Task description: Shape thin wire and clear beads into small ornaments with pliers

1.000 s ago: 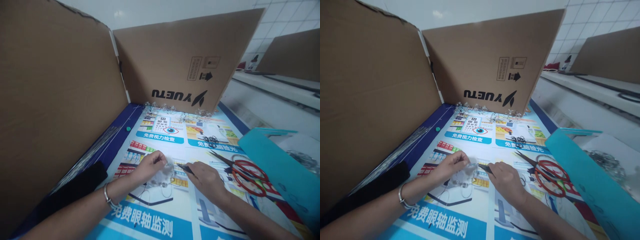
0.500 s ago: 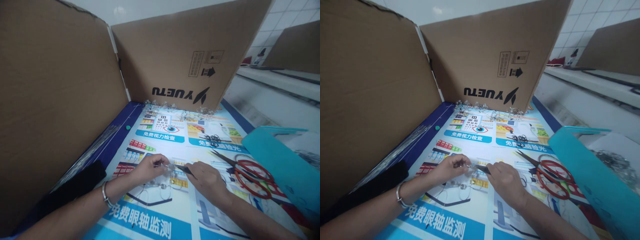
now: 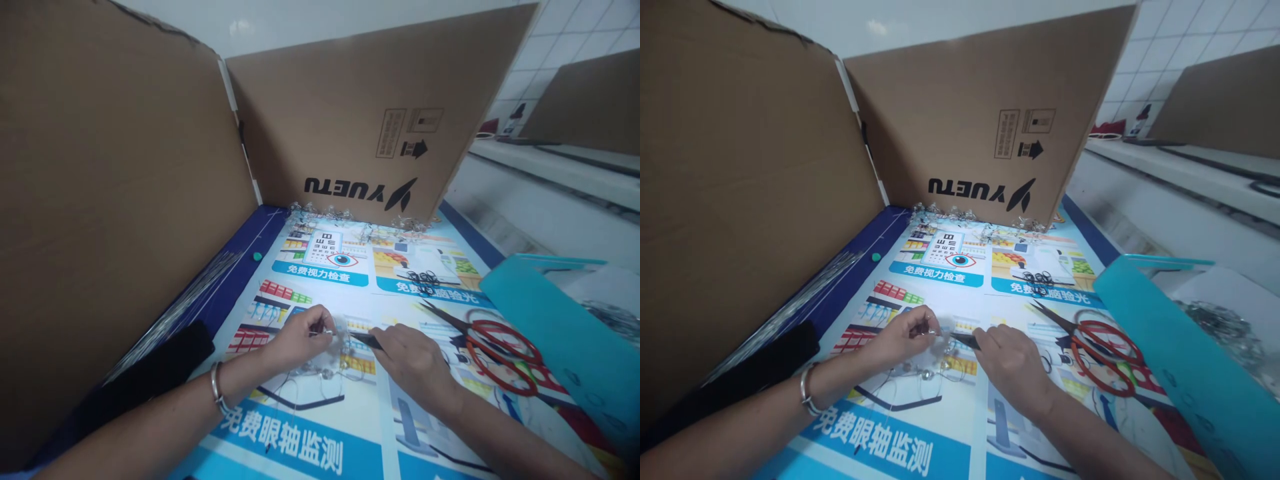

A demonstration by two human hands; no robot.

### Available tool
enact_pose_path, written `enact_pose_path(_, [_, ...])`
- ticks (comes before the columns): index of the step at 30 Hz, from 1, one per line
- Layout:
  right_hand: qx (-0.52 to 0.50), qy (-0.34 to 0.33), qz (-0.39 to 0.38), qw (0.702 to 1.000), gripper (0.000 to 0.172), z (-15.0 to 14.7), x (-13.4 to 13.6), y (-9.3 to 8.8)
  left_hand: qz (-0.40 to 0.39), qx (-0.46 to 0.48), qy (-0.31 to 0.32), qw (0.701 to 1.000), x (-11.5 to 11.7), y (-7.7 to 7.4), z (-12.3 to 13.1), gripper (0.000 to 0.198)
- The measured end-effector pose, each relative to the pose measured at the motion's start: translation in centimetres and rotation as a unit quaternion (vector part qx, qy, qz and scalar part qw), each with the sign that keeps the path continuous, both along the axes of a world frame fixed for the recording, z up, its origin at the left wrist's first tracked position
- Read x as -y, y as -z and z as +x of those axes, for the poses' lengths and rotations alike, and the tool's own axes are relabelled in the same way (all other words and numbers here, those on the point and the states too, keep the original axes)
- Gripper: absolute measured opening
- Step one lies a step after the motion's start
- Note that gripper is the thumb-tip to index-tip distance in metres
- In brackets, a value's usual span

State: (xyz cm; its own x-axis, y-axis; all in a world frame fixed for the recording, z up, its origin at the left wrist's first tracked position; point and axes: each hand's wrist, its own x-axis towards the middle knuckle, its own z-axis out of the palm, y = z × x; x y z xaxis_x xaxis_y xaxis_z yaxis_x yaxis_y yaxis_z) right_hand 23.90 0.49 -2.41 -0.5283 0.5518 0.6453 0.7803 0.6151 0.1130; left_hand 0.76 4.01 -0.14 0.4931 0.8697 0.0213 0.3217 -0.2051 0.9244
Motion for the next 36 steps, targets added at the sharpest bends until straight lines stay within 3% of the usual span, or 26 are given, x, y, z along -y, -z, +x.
enact_pose_path(21, [0.078,0.019,0.062,0.995,0.019,-0.1,-1.0,-1.3,0.019,-0.015,-0.007,1.0,0.0,0.2,0.1,0.006])
enact_pose_path(36, [0.105,0.017,0.062,0.992,0.021,0.5,-0.8,-1.3,0.015,-0.018,-0.013,1.0,0.0,0.2,0.0,0.007])
